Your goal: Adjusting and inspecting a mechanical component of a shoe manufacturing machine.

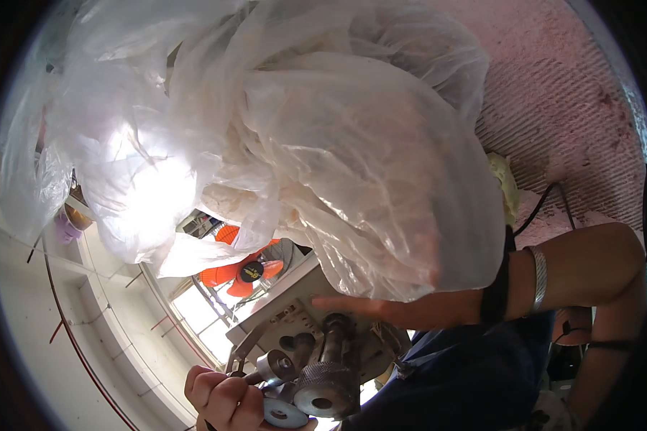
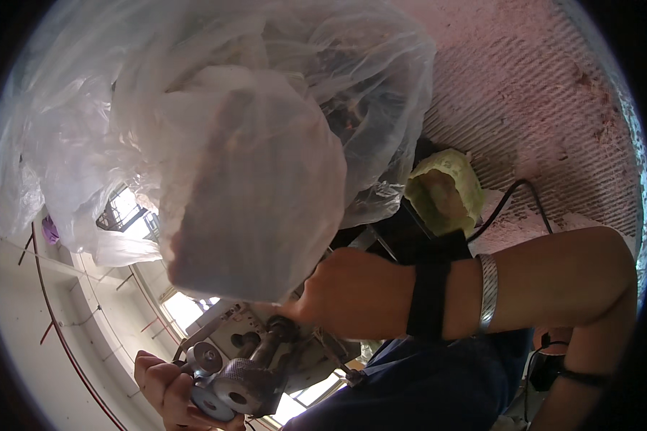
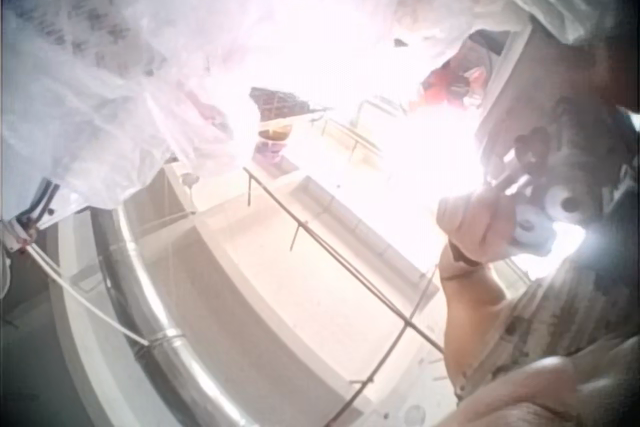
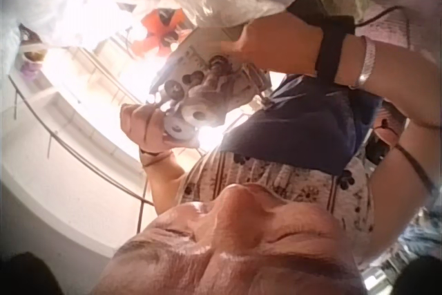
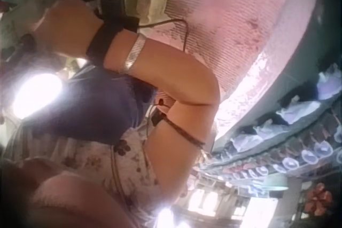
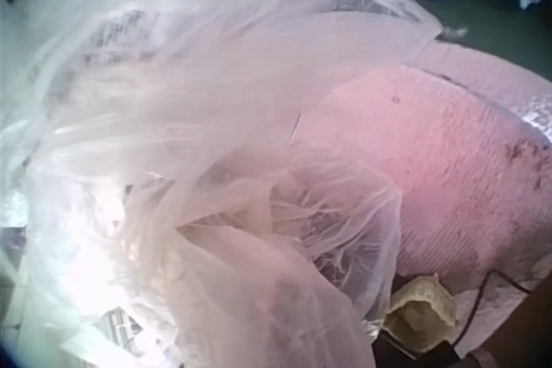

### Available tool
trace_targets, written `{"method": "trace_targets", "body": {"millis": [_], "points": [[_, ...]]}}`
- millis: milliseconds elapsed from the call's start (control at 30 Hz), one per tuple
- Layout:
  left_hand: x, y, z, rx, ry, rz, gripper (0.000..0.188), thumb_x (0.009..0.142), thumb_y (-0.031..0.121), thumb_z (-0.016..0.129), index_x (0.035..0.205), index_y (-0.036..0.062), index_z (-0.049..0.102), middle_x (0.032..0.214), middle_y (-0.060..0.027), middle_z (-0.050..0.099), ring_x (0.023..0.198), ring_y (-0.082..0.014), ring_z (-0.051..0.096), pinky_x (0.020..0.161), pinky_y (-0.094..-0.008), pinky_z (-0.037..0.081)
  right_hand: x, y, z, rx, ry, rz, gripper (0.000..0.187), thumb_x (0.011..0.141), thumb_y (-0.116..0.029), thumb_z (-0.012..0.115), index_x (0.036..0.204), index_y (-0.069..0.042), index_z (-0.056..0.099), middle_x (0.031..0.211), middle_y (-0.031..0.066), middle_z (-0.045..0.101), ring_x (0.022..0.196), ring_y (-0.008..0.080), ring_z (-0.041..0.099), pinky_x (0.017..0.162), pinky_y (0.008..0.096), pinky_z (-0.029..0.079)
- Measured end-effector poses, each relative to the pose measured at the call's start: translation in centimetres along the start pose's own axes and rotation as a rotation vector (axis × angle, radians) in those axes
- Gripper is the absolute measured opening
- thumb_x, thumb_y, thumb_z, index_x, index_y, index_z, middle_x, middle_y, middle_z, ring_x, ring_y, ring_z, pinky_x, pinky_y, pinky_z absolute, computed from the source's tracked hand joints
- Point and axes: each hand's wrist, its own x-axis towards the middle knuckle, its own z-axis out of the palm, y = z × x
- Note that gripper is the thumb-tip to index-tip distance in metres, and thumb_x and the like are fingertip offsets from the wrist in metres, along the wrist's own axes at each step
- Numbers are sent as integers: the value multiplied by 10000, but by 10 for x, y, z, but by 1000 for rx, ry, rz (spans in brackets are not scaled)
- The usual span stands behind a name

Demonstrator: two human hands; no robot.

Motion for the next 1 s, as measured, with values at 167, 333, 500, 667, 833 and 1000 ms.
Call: {"method": "trace_targets", "body": {"millis": [167, 333, 500, 667, 833, 1000], "points": [[-4, -2, 1, 18, -2, -7, 334, 816, 365, 544, 906, 48, 485, 771, -88, 520, 579, -241, 472, 509, -372, 365, 7, -10, 3, -64, 105, -54, 388, 814, -110, 610, 1200, -89, 632, 997, 140, 653, 902, 277, 662, 744, 367, 553], [-2, -1, 3, 10, 17, -8, 361, 832, 397, 545, 900, 47, 484, 775, -94, 519, 579, -243, 472, 504, -376, 364, 20, -11, 18, -166, 280, -68, 432, 821, -116, 597, 1251, -85, 601, 898, 115, 658, 793, 257, 663, 672, 358, 545], [1, -1, 4, 27, 55, 26, 378, 850, 424, 567, 836, 51, 502, 749, -86, 519, 573, -251, 475, 492, -373, 361, 15, -2, 19, -222, 414, -50, 477, 828, -123, 583, 1303, -82, 570, 799, 90, 663, 685, 237, 664, 601, 349, 538], [-3, 1, 9, 55, 52, 11, 400, 764, 442, 628, 807, 66, 498, 726, -58, 475, 575, -218, 439, 484, -347, 327, 9, -15, 17, -206, 215, -64, 565, 825, -126, 564, 1380, -44, 499, 660, 64, 652, 559, 224, 650, 507, 341, 517], [-11, 2, 15, 94, 93, -24, 636, 653, 661, 663, 790, 75, 455, 730, -51, 393, 593, -215, 380, 506, -354, 275, 2, -25, 13, -226, 205, -82, 554, 825, -154, 567, 1366, -47, 514, 555, 45, 593, 519, 201, 637, 494, 326, 503], [-12, -5, 16, 93, 85, 18, 715, 618, 739, 660, 777, 82, 428, 731, -50, 357, 599, -216, 351, 511, -357, 250, 3, -9, 19, -231, 306, -80, 517, 840, -161, 564, 1356, -185, 550, 540, 40, 575, 503, 187, 629, 480, 321, 499]]}}
